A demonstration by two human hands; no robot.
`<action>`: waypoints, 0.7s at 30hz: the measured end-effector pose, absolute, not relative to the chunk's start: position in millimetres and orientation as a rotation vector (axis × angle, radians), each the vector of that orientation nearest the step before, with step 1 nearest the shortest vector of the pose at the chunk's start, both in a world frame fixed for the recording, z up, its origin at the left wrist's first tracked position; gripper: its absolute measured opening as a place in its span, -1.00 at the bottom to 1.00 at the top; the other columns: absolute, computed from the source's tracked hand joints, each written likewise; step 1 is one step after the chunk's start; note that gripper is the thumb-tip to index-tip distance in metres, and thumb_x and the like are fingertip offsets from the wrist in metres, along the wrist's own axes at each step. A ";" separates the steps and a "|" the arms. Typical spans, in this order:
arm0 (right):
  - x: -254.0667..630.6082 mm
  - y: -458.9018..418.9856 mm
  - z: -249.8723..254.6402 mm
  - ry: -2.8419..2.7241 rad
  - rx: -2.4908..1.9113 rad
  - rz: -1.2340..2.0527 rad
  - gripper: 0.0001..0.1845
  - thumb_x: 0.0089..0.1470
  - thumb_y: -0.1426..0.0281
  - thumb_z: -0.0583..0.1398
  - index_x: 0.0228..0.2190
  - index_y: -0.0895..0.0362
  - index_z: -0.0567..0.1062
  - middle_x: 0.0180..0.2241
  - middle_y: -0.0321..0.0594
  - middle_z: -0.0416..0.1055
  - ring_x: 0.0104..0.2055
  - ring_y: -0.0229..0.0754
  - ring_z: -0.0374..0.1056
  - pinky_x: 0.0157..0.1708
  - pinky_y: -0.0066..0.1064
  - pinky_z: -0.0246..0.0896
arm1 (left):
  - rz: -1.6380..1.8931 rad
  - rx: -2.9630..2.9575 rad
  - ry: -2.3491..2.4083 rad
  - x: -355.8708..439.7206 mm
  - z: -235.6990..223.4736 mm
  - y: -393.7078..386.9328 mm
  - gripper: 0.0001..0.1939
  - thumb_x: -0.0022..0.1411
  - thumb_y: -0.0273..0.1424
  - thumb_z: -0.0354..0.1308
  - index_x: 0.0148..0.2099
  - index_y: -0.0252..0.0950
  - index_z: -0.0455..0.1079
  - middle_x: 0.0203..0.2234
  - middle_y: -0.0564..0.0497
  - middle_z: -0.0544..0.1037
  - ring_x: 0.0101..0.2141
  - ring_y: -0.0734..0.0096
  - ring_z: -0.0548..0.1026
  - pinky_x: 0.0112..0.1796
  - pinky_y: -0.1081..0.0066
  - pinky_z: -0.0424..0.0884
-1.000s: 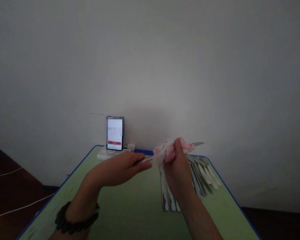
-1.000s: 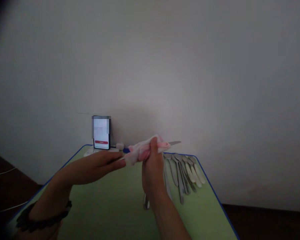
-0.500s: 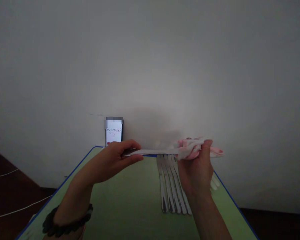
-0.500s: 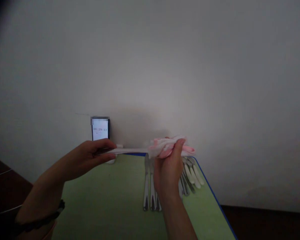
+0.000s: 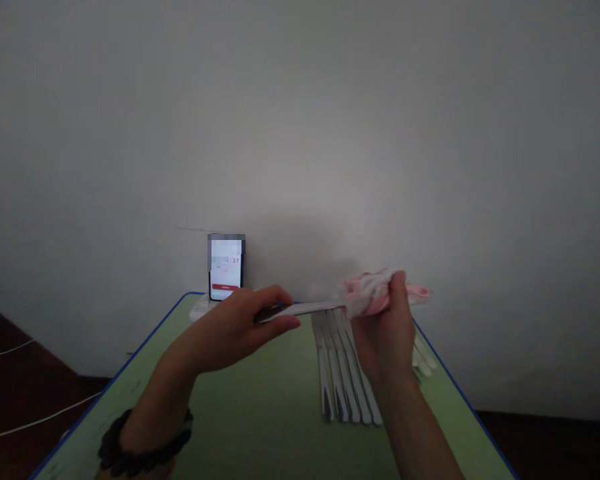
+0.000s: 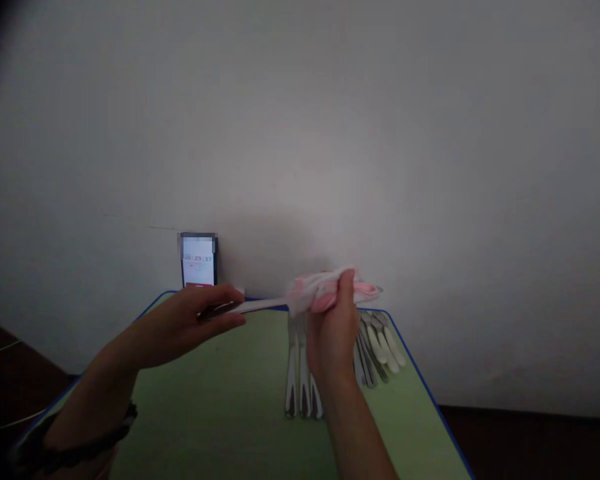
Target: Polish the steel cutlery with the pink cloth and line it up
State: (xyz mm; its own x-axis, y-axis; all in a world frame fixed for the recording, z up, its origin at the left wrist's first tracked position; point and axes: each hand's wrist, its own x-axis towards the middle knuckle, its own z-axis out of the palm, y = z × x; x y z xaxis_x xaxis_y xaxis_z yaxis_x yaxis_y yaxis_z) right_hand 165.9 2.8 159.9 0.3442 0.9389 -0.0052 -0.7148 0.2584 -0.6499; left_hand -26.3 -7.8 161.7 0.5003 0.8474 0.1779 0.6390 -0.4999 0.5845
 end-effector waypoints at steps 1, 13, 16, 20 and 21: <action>169.3 2.6 165.1 -0.396 -0.598 1.145 -0.60 0.10 0.10 0.12 -0.59 0.11 0.38 -0.65 -0.44 0.38 -0.60 -0.34 0.33 -0.48 -0.47 0.26 | 0.637 2.295 1.225 -29.5 161.5 -7.9 -0.65 0.28 -0.09 -0.01 -0.20 -0.27 0.37 -0.53 0.13 0.38 -0.53 0.51 0.29 -0.50 0.52 0.16; 139.1 -3.1 132.3 -0.618 -0.707 1.257 -0.58 -0.06 0.01 0.22 -0.44 0.13 0.42 -0.53 -0.38 0.43 -0.45 -0.26 0.39 -0.39 -0.42 0.30 | 0.539 2.381 1.207 -3.4 164.4 -9.3 -0.73 0.33 -0.21 -0.06 -0.21 -0.27 0.35 -0.56 0.12 0.37 -0.56 0.49 0.27 -0.50 0.49 0.11; 151.1 -1.6 146.9 -0.519 -0.663 1.214 -0.66 0.02 0.06 0.19 -0.47 0.10 0.41 -0.55 -0.42 0.43 -0.51 -0.28 0.38 -0.45 -0.45 0.30 | 0.575 2.358 1.187 -12.3 163.1 -8.4 -0.68 0.33 -0.14 -0.06 -0.17 -0.26 0.36 -0.54 0.12 0.38 -0.54 0.50 0.28 -0.50 0.50 0.13; 179.2 4.1 166.7 -0.419 -0.566 1.098 -0.63 0.14 0.12 0.07 -0.56 0.10 0.34 -0.65 -0.46 0.36 -0.62 -0.36 0.32 -0.54 -0.50 0.25 | 0.611 2.338 1.217 -24.0 160.3 -6.2 -0.64 0.30 -0.08 -0.03 -0.18 -0.27 0.37 -0.56 0.13 0.36 -0.54 0.50 0.28 -0.50 0.52 0.15; 184.5 5.5 168.6 -0.442 -0.559 1.050 -0.64 0.12 0.12 0.09 -0.56 0.09 0.34 -0.65 -0.48 0.36 -0.62 -0.36 0.33 -0.53 -0.50 0.26 | 0.615 2.332 1.218 -25.0 160.0 -5.9 -0.63 0.29 -0.07 -0.03 -0.18 -0.27 0.37 -0.56 0.13 0.36 -0.54 0.50 0.28 -0.50 0.52 0.15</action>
